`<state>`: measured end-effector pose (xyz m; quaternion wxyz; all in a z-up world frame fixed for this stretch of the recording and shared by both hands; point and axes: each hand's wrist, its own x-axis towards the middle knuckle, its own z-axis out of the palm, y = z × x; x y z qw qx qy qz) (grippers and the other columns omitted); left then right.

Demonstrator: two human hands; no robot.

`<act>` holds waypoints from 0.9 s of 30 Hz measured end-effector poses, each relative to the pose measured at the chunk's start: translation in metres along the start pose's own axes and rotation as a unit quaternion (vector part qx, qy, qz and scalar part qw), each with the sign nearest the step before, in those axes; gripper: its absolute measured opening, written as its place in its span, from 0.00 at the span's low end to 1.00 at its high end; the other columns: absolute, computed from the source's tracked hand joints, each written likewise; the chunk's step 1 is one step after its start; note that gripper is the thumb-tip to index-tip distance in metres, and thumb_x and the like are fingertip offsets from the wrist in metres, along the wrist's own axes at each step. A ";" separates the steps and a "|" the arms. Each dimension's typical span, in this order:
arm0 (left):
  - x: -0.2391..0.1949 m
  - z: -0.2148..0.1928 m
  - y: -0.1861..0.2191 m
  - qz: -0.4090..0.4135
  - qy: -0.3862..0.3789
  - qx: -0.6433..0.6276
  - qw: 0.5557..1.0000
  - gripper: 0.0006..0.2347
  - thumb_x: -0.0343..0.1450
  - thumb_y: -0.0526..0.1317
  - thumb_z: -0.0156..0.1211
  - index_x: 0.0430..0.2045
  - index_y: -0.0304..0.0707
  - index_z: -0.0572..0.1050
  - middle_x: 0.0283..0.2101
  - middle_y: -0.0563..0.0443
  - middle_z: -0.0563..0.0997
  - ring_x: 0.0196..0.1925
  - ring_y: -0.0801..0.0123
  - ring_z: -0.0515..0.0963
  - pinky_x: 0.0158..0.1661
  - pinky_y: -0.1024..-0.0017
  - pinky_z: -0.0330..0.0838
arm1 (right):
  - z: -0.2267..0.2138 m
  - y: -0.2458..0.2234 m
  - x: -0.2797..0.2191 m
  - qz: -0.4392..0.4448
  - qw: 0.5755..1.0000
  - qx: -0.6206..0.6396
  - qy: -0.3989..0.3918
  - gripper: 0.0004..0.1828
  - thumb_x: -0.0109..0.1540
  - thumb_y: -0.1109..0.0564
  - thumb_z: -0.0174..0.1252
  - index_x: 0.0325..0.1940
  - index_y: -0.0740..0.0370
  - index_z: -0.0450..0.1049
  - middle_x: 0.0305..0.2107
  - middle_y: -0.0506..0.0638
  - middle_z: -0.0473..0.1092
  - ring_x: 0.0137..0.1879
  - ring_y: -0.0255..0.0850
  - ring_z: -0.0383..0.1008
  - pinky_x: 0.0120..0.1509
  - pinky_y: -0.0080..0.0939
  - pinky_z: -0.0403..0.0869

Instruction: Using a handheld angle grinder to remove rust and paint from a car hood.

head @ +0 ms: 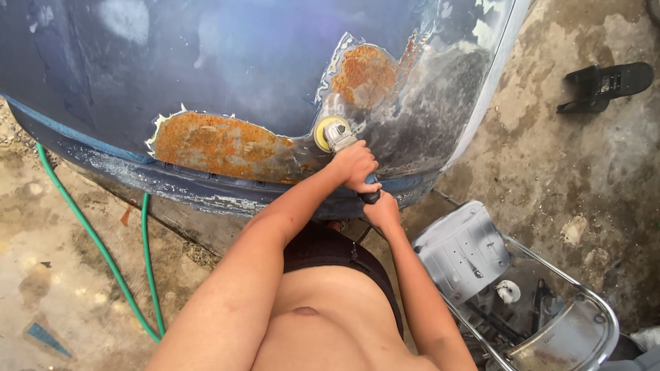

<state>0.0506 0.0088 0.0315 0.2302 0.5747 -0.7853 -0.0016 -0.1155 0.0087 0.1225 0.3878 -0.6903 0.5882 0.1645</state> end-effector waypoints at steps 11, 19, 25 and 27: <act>0.000 -0.009 0.017 -0.029 -0.021 0.030 0.999 0.30 0.61 0.72 0.40 0.11 0.47 0.77 0.16 0.45 0.81 0.21 0.58 0.81 0.39 0.58 0.64 | -0.003 0.018 0.015 -0.004 0.999 0.005 -0.041 0.21 0.51 0.52 0.62 0.45 0.64 0.81 0.39 0.63 0.79 0.55 0.62 0.78 0.55 0.59 0.75; -0.004 0.000 0.007 -0.052 -0.009 0.021 0.998 0.28 0.60 0.71 0.44 0.10 0.47 0.76 0.16 0.45 0.80 0.21 0.56 0.80 0.39 0.58 0.63 | 0.005 0.022 0.035 -0.026 0.999 0.005 -0.042 0.22 0.51 0.52 0.63 0.46 0.64 0.81 0.39 0.63 0.79 0.54 0.63 0.78 0.56 0.59 0.75; -0.005 0.015 0.020 -0.101 -0.042 0.049 0.993 0.32 0.60 0.74 0.36 0.10 0.49 0.78 0.17 0.46 0.81 0.21 0.57 0.80 0.39 0.56 0.62 | 0.000 0.032 0.046 -0.018 0.995 -0.024 -0.091 0.23 0.50 0.52 0.63 0.46 0.66 0.82 0.41 0.65 0.79 0.56 0.63 0.77 0.58 0.59 0.74; 0.005 0.018 0.005 -0.092 0.011 0.019 0.996 0.27 0.62 0.69 0.44 0.12 0.45 0.77 0.18 0.42 0.81 0.23 0.54 0.80 0.40 0.57 0.63 | -0.011 0.016 0.044 -0.032 0.998 -0.004 -0.053 0.23 0.51 0.53 0.65 0.48 0.63 0.82 0.38 0.65 0.79 0.53 0.63 0.78 0.56 0.58 0.75</act>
